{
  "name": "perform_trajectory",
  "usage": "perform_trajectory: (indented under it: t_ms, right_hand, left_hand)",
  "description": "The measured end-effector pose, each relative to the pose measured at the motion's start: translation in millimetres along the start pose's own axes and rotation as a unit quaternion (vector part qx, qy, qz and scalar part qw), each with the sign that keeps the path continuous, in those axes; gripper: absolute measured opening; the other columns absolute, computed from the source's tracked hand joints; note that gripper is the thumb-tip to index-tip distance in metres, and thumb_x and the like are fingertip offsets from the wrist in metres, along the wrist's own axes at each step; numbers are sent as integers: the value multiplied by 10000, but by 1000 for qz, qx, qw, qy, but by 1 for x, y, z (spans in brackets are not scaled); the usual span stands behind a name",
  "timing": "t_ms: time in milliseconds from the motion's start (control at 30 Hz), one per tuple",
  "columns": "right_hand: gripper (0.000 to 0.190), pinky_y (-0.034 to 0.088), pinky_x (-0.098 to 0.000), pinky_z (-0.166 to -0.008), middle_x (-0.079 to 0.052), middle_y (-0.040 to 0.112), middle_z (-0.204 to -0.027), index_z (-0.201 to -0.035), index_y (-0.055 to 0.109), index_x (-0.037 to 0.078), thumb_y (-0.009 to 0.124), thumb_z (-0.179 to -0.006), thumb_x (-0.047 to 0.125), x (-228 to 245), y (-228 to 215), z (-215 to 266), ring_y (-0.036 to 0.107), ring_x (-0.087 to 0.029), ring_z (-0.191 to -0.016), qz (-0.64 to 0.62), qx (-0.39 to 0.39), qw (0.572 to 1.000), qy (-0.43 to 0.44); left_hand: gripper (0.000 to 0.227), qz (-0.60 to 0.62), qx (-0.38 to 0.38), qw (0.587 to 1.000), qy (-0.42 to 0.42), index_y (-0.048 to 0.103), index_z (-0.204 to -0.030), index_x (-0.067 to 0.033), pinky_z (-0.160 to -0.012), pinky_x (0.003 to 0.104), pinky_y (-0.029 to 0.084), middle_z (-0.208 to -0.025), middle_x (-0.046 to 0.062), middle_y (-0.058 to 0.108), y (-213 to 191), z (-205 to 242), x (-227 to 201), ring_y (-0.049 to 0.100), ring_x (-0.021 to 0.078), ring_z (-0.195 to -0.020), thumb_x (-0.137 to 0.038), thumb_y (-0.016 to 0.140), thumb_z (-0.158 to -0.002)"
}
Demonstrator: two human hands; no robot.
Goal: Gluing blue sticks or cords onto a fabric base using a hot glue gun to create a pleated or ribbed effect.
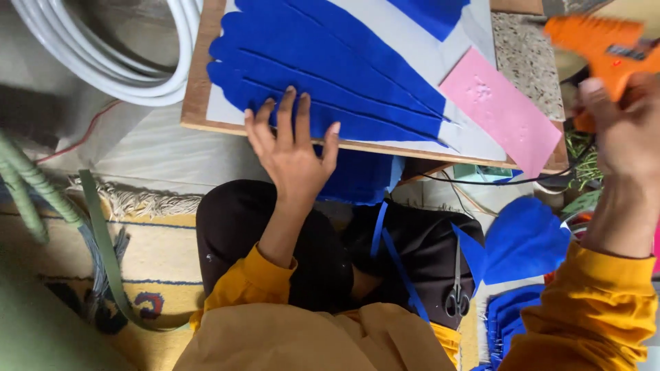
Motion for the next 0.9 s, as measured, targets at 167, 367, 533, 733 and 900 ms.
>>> perform_trajectory:
  t_ms: [167,367,533,733,900]
  right_hand:
    - [130,382,-196,-618,-67,520,-905,-1120,519,-46,531,-990,-47,-35,9,17,445,-104,-694,29,20,999,21]
    - [237,353,-166,-612,-28,524,-911,-1107,535,-13,489,-892,-100,-43,34,31,430,-70,-713,-18,46,998,39]
    - [231,395,-185,-678,-73,547,-975,-1109,524,-43,510,-891,-116,-45,36,37,476,-105,-795,-14,40,999,23]
    - [436,432,-270,-789,-167,507,-1099,-1234,404,-65,516,-825,-166,-16,37,45,511,-217,-934,-11,50,999,-15]
    - [142,370,-447,-915,-319,462,-1115,-1118,404,-185,493,-1017,-139,43,39,81,474,-405,-1002,146,-238,921,-271]
  left_hand:
    - [406,7,20,1000,6,598,-1062,21,-988,587,241,-1143,137,516,-4,-1,-4,433,349,-1040,-313,596,-830]
    - [401,5,26,1000,11,593,-1074,18,-990,597,224,-1152,143,516,-3,-2,-5,428,355,-1049,-299,587,-828]
    - [394,2,32,999,8,589,-1081,14,-990,601,222,-1158,143,510,-2,0,-4,422,357,-1061,-285,603,-825]
    - [404,-6,19,1000,4,603,-1068,11,-992,591,219,-1151,133,520,2,1,-2,430,346,-1055,-324,548,-848]
    - [433,-7,25,1000,-10,597,-1087,-11,-1001,590,226,-1178,106,502,6,4,2,419,333,-1079,-361,542,-839]
Point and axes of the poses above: each hand's wrist, its own z-axis away from the middle knuckle, its own y-axis out of the palm, x = y × z, the point moved 5 cm from there along -z, towards the middle knuckle
